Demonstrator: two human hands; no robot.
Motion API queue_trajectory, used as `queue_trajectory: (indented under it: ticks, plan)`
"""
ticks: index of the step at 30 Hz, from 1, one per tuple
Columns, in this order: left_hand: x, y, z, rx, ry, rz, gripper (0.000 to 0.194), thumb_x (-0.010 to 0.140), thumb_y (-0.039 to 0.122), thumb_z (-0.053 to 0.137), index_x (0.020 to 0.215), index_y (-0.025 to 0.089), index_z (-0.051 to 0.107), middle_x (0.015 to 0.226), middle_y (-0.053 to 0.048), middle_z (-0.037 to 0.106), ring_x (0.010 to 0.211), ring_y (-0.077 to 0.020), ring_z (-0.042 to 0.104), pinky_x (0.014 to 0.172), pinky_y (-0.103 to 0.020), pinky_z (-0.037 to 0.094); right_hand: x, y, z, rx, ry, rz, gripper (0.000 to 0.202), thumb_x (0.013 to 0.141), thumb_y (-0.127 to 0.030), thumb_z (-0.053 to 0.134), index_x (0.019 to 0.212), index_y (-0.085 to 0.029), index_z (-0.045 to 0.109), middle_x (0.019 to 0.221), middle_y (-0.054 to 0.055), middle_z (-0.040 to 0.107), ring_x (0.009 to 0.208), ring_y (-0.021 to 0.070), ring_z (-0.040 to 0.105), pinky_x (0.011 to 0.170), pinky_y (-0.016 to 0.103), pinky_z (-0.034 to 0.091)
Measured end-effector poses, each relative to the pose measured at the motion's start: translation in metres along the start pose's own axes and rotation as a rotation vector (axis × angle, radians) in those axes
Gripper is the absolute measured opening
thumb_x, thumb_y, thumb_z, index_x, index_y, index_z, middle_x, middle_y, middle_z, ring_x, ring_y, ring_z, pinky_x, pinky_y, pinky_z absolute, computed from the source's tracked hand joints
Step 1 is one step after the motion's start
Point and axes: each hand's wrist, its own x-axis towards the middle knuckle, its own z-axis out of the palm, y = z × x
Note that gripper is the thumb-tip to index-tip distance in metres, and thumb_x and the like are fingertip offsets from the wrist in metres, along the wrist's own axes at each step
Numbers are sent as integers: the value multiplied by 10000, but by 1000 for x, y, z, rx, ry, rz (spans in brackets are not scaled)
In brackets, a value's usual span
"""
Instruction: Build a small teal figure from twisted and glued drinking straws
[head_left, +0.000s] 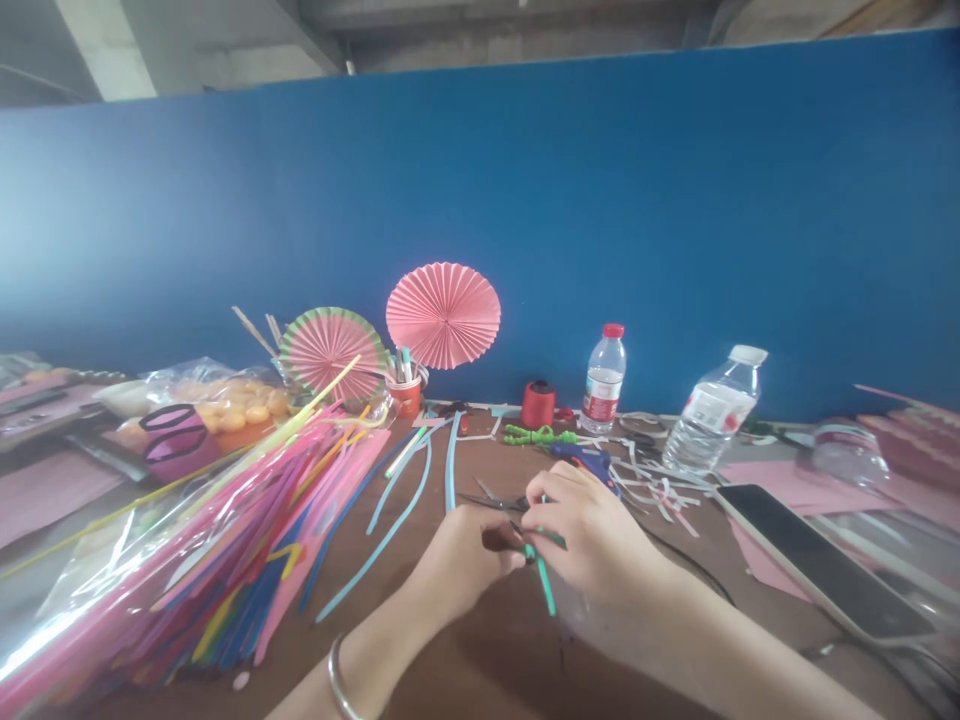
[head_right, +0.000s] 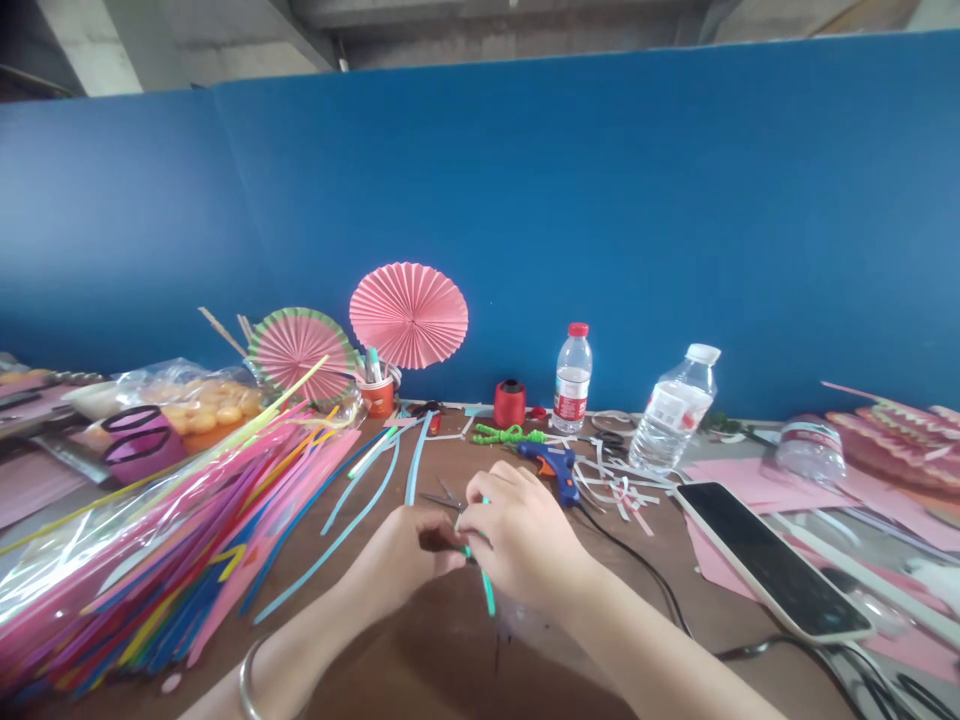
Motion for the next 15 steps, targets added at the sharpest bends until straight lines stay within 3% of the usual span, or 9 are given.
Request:
queue_trajectory:
  ticks: [8,15]
  plan:
    - [-9,10,0,215,-127,288,174,644,71,564,688,204,666,710,-9,682,672,-166,612,639,-231,424,-3,1,2,123,-110,224,123,628,-149,603,559,-239,651,776,3,552,761,171,453,665,311,329]
    - [-11,18,-4,647,-146,662,212,792,78,427,724,167,608,719,-62,629,712,-179,547,654,-274,399,0,-6,-23,254,-273,363,254,606,-77,460,550,-225,658,584,-24,623,563,118,519,610,267,332]
